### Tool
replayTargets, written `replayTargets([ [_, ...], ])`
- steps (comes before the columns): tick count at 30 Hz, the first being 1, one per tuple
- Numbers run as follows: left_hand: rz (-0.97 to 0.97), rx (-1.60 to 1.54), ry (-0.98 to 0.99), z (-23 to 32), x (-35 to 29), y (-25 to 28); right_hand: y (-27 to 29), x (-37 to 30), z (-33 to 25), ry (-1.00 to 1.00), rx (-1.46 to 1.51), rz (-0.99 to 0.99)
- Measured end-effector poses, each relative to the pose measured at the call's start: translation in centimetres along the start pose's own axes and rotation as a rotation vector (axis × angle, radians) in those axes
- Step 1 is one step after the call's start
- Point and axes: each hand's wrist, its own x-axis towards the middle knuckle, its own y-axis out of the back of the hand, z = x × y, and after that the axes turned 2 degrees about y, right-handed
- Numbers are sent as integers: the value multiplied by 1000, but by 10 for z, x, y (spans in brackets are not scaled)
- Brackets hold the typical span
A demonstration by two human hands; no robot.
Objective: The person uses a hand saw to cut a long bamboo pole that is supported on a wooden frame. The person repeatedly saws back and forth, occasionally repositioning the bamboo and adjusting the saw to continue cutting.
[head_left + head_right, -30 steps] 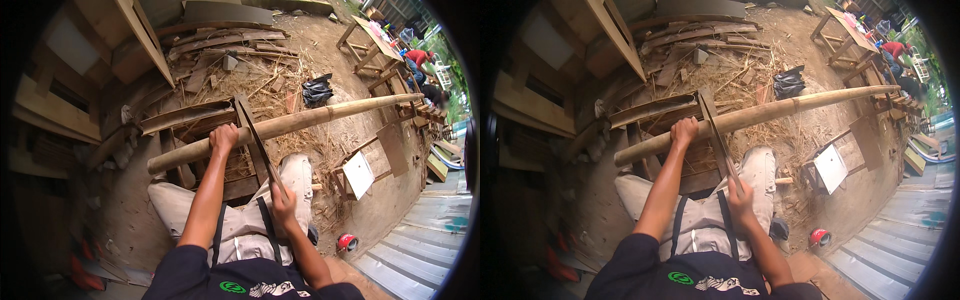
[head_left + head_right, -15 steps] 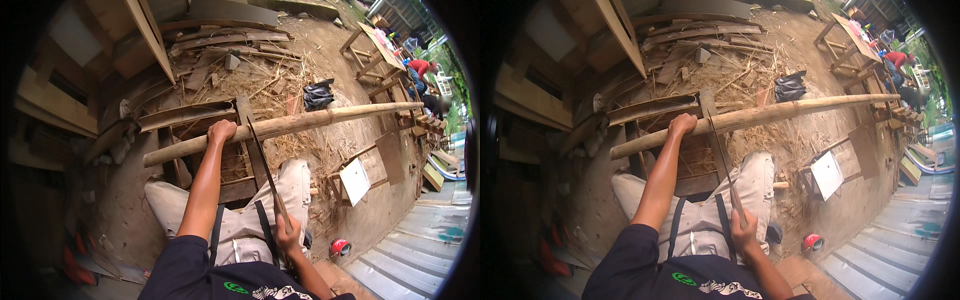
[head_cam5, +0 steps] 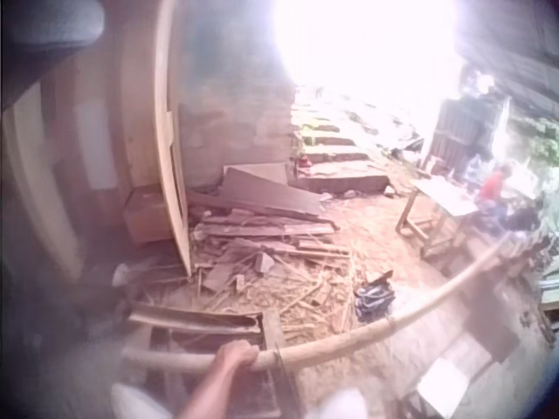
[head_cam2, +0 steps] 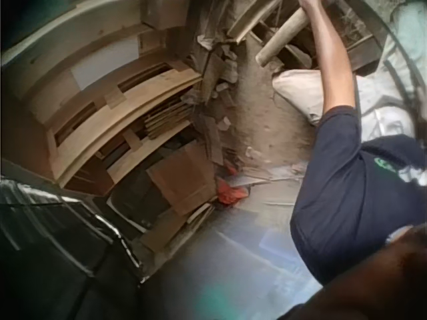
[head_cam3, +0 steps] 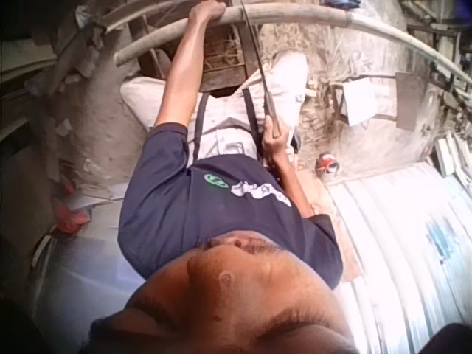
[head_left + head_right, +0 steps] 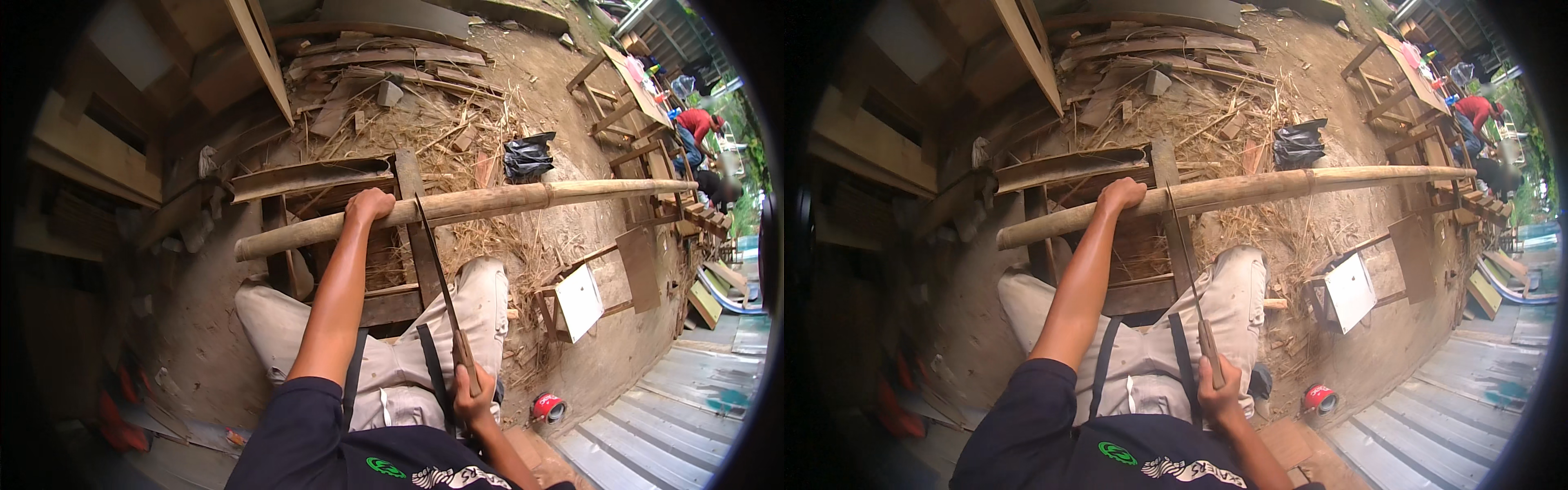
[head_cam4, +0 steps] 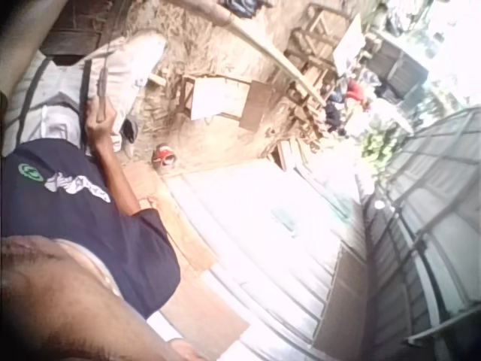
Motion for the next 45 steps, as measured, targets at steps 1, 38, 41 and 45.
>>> replayTargets([
  [1,-32,-9,33,0,3,-2,-2,3,-10,49,8,24],
  [38,585,94,-641,-25,-69,-48,7,103,-62,384,-127,265],
  [41,541,286,-708,-33,-79,-51,13,99,-55,505,-219,375],
  [45,542,353,-711,-40,-77,-51,7,92,-29,402,-267,366],
])
